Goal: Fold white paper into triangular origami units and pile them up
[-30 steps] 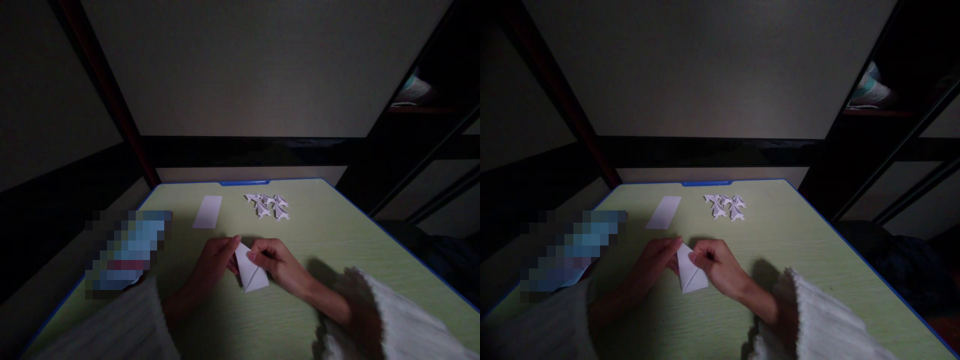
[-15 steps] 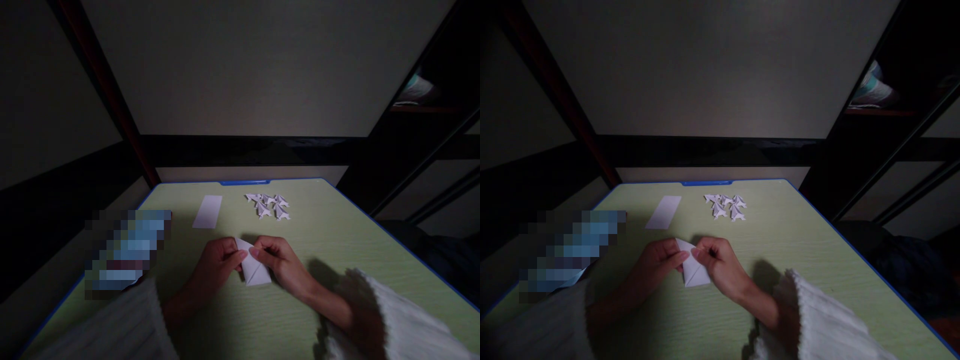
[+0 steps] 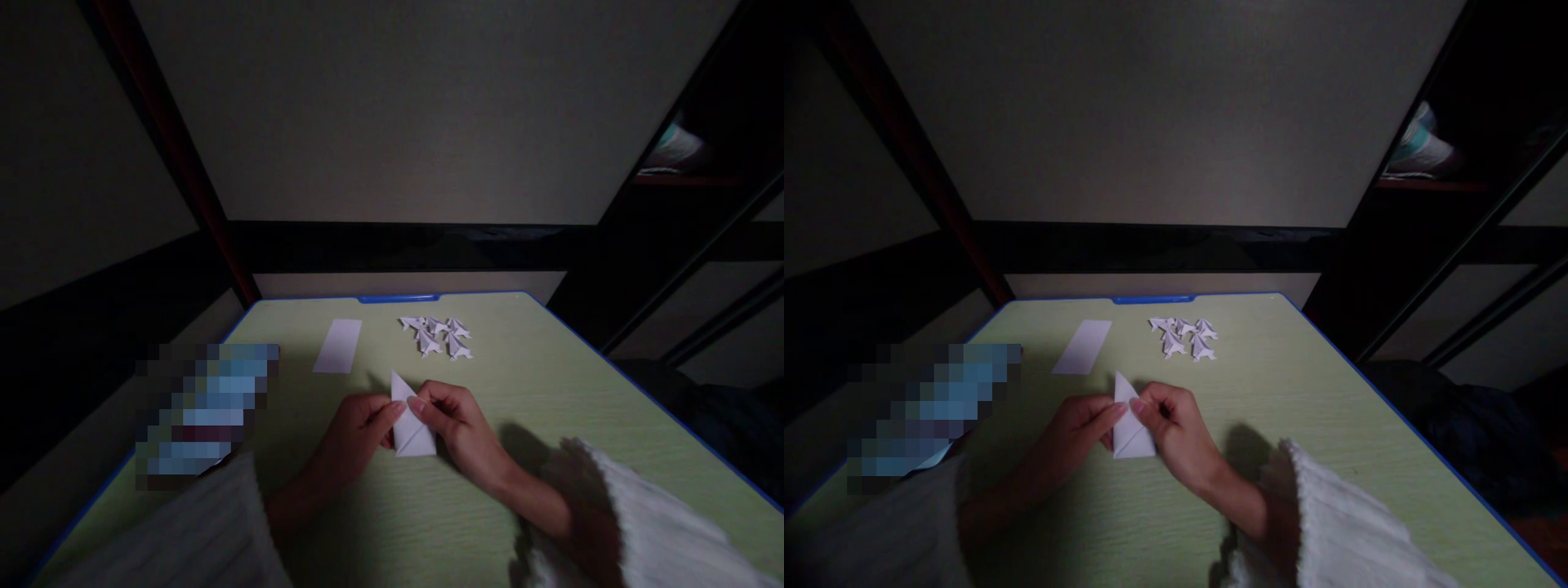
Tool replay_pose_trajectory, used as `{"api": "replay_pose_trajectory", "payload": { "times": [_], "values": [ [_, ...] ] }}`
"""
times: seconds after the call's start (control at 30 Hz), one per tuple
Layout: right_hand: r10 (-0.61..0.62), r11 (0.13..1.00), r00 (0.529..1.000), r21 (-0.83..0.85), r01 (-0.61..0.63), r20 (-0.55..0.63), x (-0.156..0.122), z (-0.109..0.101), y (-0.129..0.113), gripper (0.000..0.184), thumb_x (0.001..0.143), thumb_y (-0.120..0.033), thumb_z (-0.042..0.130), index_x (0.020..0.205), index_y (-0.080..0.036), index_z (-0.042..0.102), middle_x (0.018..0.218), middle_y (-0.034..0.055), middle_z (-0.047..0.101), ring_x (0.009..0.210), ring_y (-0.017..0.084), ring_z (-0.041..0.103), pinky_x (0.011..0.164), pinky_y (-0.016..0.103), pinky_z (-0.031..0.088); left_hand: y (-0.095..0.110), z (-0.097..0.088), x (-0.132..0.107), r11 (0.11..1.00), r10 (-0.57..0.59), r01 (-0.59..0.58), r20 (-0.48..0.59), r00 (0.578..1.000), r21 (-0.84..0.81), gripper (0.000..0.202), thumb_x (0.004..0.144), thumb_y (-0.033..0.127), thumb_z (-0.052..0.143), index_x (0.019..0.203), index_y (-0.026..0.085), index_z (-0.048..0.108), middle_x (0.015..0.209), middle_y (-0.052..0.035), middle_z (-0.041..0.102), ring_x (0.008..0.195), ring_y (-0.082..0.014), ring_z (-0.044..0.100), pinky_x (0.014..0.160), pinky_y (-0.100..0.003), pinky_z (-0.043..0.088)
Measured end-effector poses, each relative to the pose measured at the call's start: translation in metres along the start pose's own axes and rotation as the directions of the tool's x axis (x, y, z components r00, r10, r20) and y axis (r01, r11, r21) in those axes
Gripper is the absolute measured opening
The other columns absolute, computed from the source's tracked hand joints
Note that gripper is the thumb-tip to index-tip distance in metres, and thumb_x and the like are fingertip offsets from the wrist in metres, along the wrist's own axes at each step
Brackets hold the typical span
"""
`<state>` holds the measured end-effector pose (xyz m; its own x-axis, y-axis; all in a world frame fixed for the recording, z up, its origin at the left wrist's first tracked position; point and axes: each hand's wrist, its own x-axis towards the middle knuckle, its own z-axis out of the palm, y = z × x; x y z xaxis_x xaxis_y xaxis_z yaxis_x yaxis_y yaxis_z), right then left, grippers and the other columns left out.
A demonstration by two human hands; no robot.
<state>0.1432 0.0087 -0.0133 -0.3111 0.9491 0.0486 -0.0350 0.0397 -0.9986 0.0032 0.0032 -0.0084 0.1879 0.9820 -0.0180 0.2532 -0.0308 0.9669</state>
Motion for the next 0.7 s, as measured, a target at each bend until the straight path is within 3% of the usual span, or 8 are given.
{"api": "replay_pose_trajectory", "payload": {
  "times": [0.27,0.47,0.7],
  "values": [
    [0.012,1.0,1.0,0.0,-0.012,-0.01,0.0008,-0.0001,-0.0026,0.03,0.069,-0.037,0.054,0.051,-0.014,0.047,0.047,-0.0047,0.039,0.045,0.007,0.034,0.043,0.019,0.025,-0.0015,-0.0006,0.0004,0.998,-0.031,0.032,0.034,0.999,-0.045,0.025,0.066,0.026,0.051,0.045,0.014,0.053,0.041,0.003,0.05,0.043,-0.01,0.046,0.044,-0.019,0.034],
    [-0.012,1.0,0.998,-0.002,0.012,-0.059,0.0011,-0.001,-0.0029,0.029,0.069,-0.033,0.054,0.049,-0.014,0.043,0.047,-0.0051,0.035,0.046,0.006,0.03,0.043,0.019,0.022,0.0033,-0.0013,-0.0006,0.982,-0.068,0.088,0.121,0.99,-0.169,0.003,0.059,0.014,0.057,0.056,0.014,0.056,0.054,0.0018,0.061,0.052,-0.0114,0.054,0.048,-0.018,0.037],
    [-0.027,0.997,0.995,0.071,0.034,-0.093,0.0028,-0.0026,-0.0034,0.028,0.069,-0.033,0.054,0.052,-0.015,0.043,0.047,-0.005,0.038,0.044,0.006,0.032,0.042,0.019,0.024,0.0046,0.0005,-0.001,0.994,-0.067,0.079,0.147,0.987,-0.079,0.027,0.071,0.026,0.046,0.047,0.014,0.052,0.041,0.0006,0.056,0.042,-0.0097,0.052,0.046,-0.019,0.039]
  ]
}}
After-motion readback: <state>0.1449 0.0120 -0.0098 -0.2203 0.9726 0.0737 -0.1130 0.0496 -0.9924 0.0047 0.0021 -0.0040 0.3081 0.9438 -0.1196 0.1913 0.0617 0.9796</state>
